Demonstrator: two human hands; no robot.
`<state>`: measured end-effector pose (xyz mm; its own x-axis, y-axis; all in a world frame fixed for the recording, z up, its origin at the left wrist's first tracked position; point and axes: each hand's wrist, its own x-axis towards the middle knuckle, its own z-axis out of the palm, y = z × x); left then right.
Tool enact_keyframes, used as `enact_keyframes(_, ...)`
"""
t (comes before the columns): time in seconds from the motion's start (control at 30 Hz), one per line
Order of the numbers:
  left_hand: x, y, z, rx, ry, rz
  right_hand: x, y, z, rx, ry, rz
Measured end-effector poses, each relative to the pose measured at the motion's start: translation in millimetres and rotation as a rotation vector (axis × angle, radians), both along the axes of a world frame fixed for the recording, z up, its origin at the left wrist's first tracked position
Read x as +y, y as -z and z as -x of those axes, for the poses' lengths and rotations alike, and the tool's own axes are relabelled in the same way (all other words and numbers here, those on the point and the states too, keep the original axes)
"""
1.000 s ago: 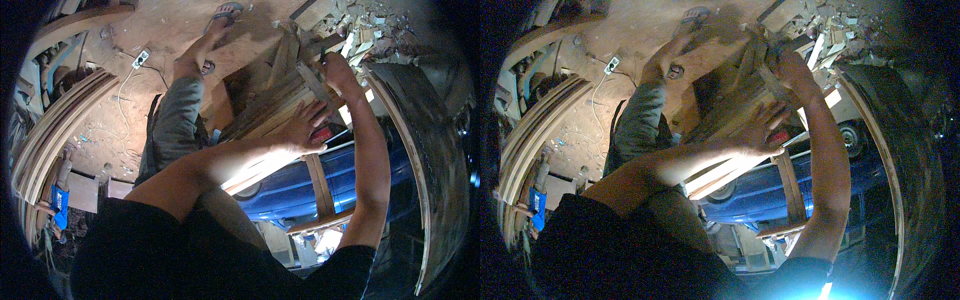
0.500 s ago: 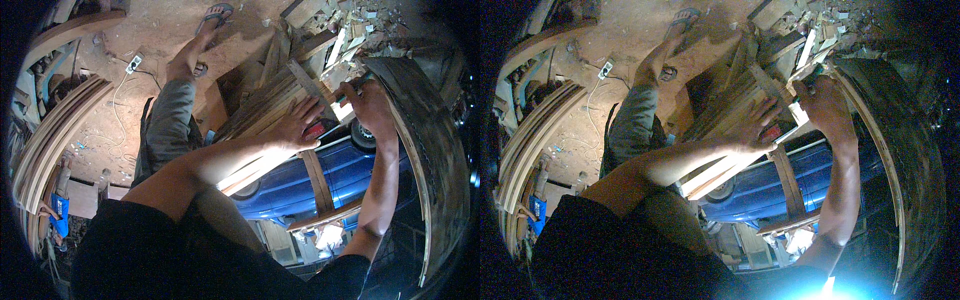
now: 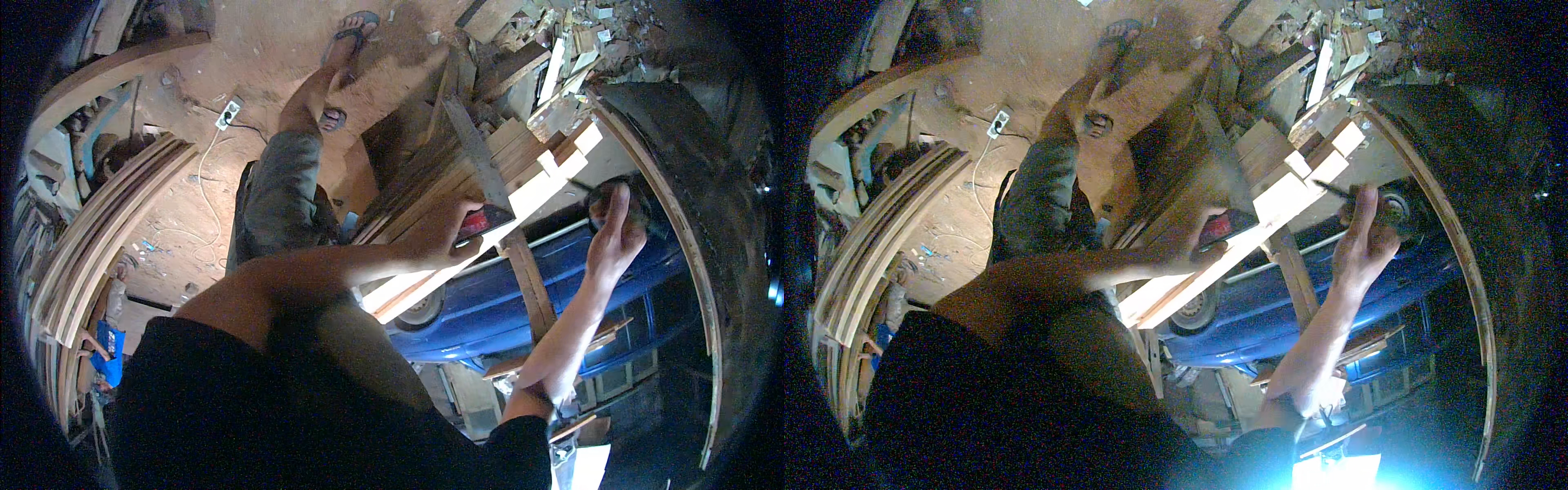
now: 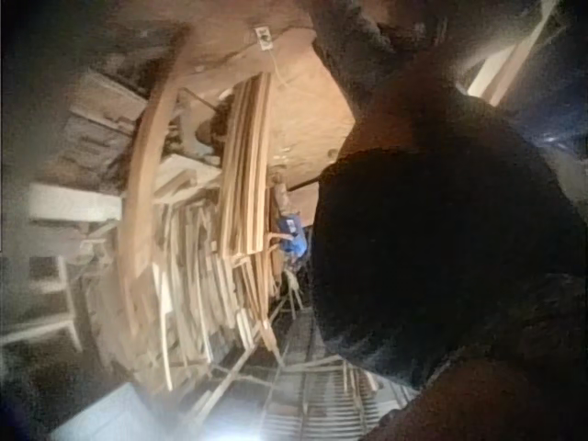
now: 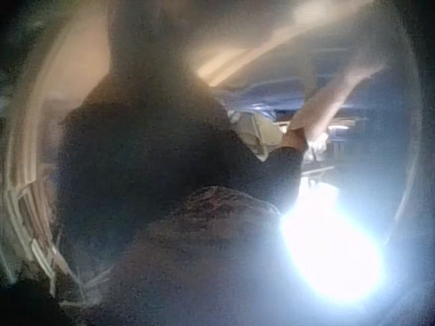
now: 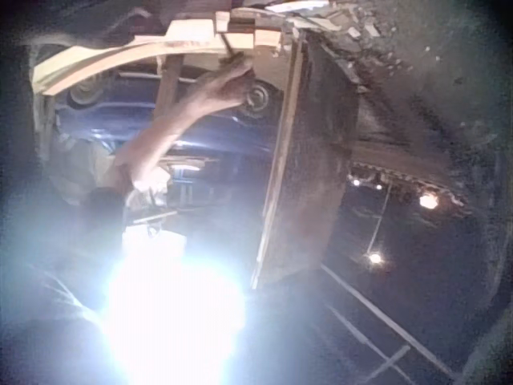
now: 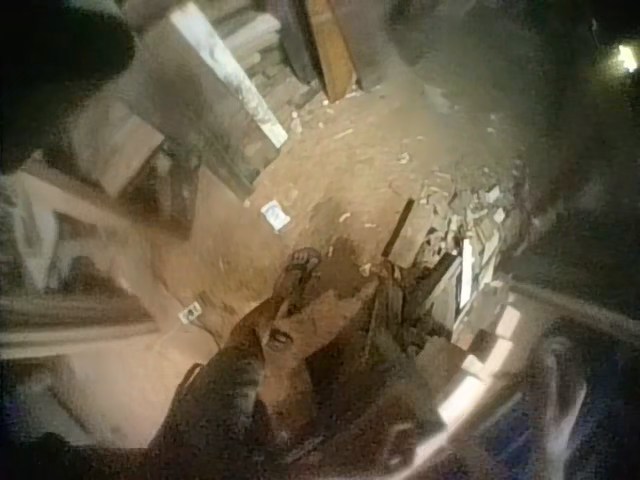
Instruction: The person measures and marks wooden planks using a tape measure, pencil, and square. They then use a circular saw to cut the planks into smaller pieces on a workbench.
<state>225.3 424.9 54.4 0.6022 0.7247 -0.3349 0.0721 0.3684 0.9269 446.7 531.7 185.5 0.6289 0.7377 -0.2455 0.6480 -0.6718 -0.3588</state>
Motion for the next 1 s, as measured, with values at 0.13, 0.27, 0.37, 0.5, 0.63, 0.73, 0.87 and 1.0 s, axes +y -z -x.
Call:
enact_keyframes(0.13, -27, -8, 24, 0.0, 0.054, -0.131, -110, -25, 31, 0.251, 0.365, -0.232)
enact_keyframes(0.27, -18, -44, 64, -0.126, 0.219, -0.254, -214, -62, 90, 0.33, 0.557, -0.3)
enact_keyframes(0.37, 14, -106, 90, -0.211, 0.426, -0.42, -289, -85, 132, 0.31, 0.661, -0.403)
enact_keyframes(0.5, 42, -204, 102, -0.164, 0.684, -0.659, -397, -123, 200, 0.146, 0.886, -0.567)
enact_keyframes(0.63, 42, -281, 93, -0.041, 0.951, -0.91, -501, -135, 297, -0.027, 1.348, -0.718)
enact_keyframes(0.73, 34, -333, 93, -0.121, 1.065, -1.044, -541, -130, 380, -0.166, 1.628, -0.782)
enact_keyframes(0.87, 0, -348, 80, -0.267, 1.221, -0.747, -532, -109, 489, -0.227, 2.056, -1.129)
enact_keyframes(1.0, -60, -347, 62, -0.489, 1.634, -0.737, -478, -105, 581, -0.246, 2.286, -1.302)
